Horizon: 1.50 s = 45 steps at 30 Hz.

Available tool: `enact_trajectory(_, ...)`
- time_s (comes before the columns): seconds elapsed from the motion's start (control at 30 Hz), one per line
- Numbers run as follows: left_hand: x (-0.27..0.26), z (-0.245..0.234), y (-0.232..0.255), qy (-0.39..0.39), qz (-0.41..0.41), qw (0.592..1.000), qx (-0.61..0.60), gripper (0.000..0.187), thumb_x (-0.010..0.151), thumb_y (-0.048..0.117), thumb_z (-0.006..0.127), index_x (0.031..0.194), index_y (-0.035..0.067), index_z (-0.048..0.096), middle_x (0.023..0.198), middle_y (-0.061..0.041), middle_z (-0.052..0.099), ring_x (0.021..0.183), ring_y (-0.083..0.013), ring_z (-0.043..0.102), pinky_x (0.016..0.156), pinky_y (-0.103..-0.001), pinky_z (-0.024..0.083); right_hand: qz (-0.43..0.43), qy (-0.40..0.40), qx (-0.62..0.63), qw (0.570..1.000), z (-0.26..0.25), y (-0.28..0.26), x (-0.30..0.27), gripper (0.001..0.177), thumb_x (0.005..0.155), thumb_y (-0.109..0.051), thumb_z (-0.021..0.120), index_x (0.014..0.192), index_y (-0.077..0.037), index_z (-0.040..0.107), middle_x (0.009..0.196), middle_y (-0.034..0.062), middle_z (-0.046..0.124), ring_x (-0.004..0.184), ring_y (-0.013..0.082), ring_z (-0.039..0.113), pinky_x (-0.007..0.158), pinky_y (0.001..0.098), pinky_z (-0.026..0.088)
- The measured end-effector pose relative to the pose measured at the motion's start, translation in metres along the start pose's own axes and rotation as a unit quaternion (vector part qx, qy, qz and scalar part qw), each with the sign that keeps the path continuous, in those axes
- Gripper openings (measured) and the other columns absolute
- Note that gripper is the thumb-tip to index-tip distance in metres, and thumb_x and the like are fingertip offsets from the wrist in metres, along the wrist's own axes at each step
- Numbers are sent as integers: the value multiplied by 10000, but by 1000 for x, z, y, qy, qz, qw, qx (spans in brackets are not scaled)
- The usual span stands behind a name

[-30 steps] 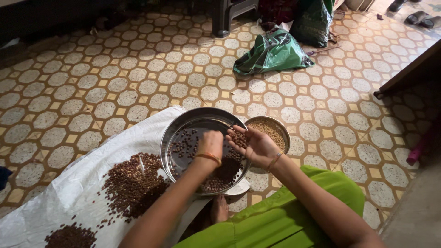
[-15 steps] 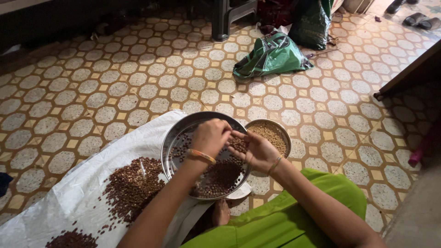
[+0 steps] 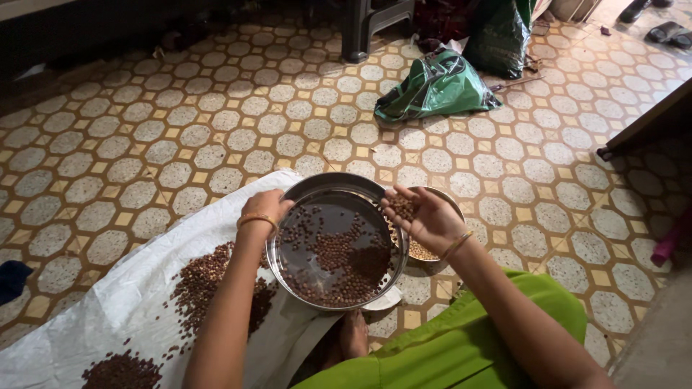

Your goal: The person sits on the floor and sorts small brown seeds by hand, picking them from a metal bowl and placing them into a second bowl. The person repeatedly scoops and transfers seeds between the bowls and a white cloth on the floor.

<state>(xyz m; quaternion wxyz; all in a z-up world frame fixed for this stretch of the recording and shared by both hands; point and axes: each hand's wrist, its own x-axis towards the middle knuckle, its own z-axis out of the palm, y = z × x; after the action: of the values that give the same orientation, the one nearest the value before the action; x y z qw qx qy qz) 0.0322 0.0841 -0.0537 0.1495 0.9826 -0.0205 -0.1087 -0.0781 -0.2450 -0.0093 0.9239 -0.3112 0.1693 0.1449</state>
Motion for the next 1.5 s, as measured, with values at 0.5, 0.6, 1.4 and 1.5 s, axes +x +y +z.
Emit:
enact_trajectory(0.5,-24,-90,-41,77,82,993,-17,344,873,490,693,1093,238,771,907,-47,709,722,-208,664,641,-376,469,-33,50,-181,982,-15,12,25,559,1117,-363,341,1311,111,567,1144,169,635,1068,260,602,1096,421,479)
enact_trajectory(0.6,-32,-96,-32,-34,-58,997,-29,336,960,514,609,1103,246,754,843,-73,769,753,-224,736,728,-390,513,60,7,-240,969,-14,29,31,594,1090,-472,256,1277,-1,567,1094,113,634,987,235,589,1034,481,433)
enact_trajectory(1.4,-15,-14,14,44,34,998,43,416,882,467,697,1072,98,729,1109,-164,728,1050,-340,690,891,-458,564,-169,29,-289,942,-36,8,34,400,1048,-284,483,1345,-42,599,1390,111,631,1300,214,579,1099,388,450)
enact_trajectory(1.5,-30,-9,53,16,110,994,23,355,948,387,670,1088,63,709,1100,-162,734,1007,-269,720,870,-384,607,-204,51,-282,936,-36,4,29,358,1039,-258,493,1306,-48,607,1390,91,637,1285,206,583,1091,389,464)
